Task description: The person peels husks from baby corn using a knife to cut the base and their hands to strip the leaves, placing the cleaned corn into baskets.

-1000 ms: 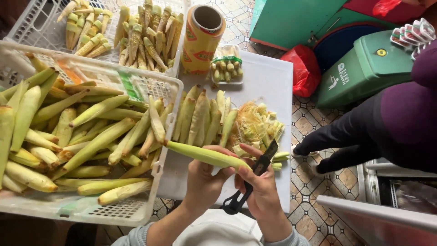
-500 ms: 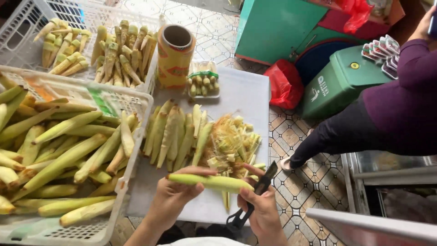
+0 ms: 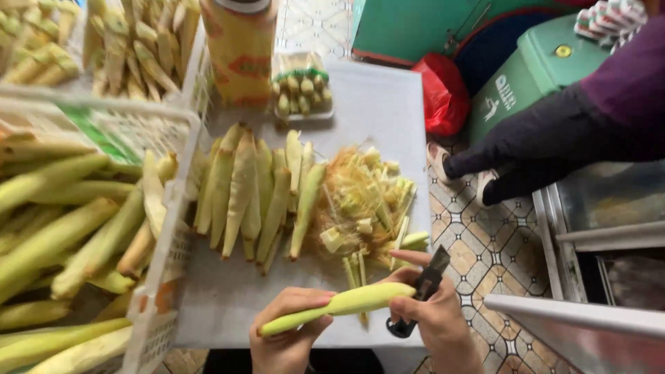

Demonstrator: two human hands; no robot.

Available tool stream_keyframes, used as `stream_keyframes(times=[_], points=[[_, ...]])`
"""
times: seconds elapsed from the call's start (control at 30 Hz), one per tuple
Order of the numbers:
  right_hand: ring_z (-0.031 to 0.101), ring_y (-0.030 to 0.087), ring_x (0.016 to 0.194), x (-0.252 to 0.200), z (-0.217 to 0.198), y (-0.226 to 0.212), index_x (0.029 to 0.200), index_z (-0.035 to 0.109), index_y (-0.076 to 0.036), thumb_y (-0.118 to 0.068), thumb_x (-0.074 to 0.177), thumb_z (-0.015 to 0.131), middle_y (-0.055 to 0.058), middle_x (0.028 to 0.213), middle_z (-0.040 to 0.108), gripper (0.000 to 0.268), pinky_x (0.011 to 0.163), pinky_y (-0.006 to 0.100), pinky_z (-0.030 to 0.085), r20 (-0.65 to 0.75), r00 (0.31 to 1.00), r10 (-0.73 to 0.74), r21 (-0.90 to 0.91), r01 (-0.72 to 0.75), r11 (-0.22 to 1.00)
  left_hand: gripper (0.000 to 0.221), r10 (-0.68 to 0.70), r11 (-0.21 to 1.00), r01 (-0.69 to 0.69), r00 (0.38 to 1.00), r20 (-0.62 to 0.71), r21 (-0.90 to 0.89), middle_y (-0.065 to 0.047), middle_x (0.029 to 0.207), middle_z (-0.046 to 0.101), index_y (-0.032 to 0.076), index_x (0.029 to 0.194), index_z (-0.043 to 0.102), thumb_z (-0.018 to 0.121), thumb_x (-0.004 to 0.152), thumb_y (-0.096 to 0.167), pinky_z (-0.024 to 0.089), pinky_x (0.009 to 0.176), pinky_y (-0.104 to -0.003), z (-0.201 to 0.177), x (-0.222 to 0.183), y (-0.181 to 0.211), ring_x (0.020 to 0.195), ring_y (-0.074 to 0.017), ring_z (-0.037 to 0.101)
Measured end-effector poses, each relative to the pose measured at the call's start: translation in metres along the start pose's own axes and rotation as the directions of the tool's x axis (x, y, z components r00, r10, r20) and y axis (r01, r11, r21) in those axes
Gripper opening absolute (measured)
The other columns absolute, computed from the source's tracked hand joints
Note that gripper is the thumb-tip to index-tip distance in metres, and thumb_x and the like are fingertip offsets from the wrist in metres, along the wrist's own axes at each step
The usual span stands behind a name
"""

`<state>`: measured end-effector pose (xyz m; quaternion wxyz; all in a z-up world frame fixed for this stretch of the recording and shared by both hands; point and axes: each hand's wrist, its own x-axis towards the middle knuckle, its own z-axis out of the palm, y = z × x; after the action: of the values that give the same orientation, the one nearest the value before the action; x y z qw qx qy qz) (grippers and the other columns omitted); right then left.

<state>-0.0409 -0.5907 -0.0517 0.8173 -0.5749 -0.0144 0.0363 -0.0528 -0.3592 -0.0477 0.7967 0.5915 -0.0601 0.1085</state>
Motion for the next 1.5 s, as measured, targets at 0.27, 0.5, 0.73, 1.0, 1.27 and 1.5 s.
stream_keyframes(times=[0.27,0.5,0.73,1.0,1.27,1.5], points=[[0.075,0.023,0.073,-0.029,-0.019,0.051,0.139,0.050,0.007,-0.001,0.084,0.082,0.026,0.103,0.076,0.064,0.057,0.024,0.066,0.138,0.986,-0.098,-0.038,0.104,0.994,0.020,0.094,0.995,-0.086,0.978,0.187,-0.051,-0.016,0.103,0.077,0.005,0.106,0.073,0.078,0.086,0.004,0.066,0.088,-0.032,-0.042,-0.041,-0.043,0.096,-0.0259,0.079],[0.069,0.014,0.063,-0.065,0.006,0.076,0.135,0.055,0.005,-0.003,0.086,0.079,0.016,0.104,0.077,0.056,0.050,0.019,0.058,0.148,0.981,-0.123,-0.173,0.148,0.974,0.020,0.122,0.991,-0.114,0.985,0.120,-0.072,-0.014,0.100,0.079,0.003,0.103,0.075,0.080,0.083,0.000,0.066,0.077,-0.021,-0.087,-0.090,-0.056,0.087,-0.0182,0.078],[0.068,0.014,0.059,-0.074,0.035,0.068,0.134,0.055,0.007,-0.008,0.084,0.080,0.015,0.101,0.078,0.058,0.051,0.017,0.057,0.218,0.969,-0.117,-0.413,0.200,0.888,0.058,-0.273,0.924,0.382,0.706,0.654,-0.026,-0.012,0.131,0.072,0.001,0.134,0.062,0.081,0.081,0.014,0.057,0.101,-0.032,-0.149,-0.077,-0.011,0.113,-0.0202,0.070],[0.052,0.012,0.039,-0.051,0.083,0.088,0.137,0.050,0.005,0.004,0.094,0.065,0.011,0.084,0.062,0.046,0.034,0.021,0.040,0.030,0.986,-0.166,-0.374,0.165,0.913,0.035,0.031,0.933,-0.185,0.896,0.443,0.309,-0.016,0.096,0.071,0.001,0.120,0.067,0.074,0.086,0.004,0.058,0.076,-0.042,-0.102,-0.063,-0.095,0.088,-0.0355,0.073],[0.059,0.020,0.068,-0.086,0.064,0.118,0.124,0.038,-0.005,0.008,0.087,0.052,0.010,0.101,0.051,0.041,0.051,0.029,0.050,-0.314,0.949,-0.024,-0.228,-0.051,0.972,0.014,0.379,0.257,-0.692,0.714,0.588,0.674,-0.004,0.091,0.051,0.012,0.090,0.066,0.077,0.083,0.017,0.044,0.072,-0.038,-0.097,-0.033,-0.148,0.090,-0.0262,0.053],[0.047,0.011,0.048,-0.107,0.070,0.124,0.142,0.047,-0.007,-0.002,0.098,0.049,0.008,0.076,0.055,0.044,0.039,0.022,0.038,-0.303,0.951,0.063,-0.412,-0.191,0.891,0.008,0.386,0.388,-0.777,0.626,0.678,0.496,0.001,0.091,0.057,0.015,0.103,0.065,0.063,0.097,0.010,0.050,0.073,-0.029,-0.104,-0.024,-0.157,0.089,-0.0204,0.060]])
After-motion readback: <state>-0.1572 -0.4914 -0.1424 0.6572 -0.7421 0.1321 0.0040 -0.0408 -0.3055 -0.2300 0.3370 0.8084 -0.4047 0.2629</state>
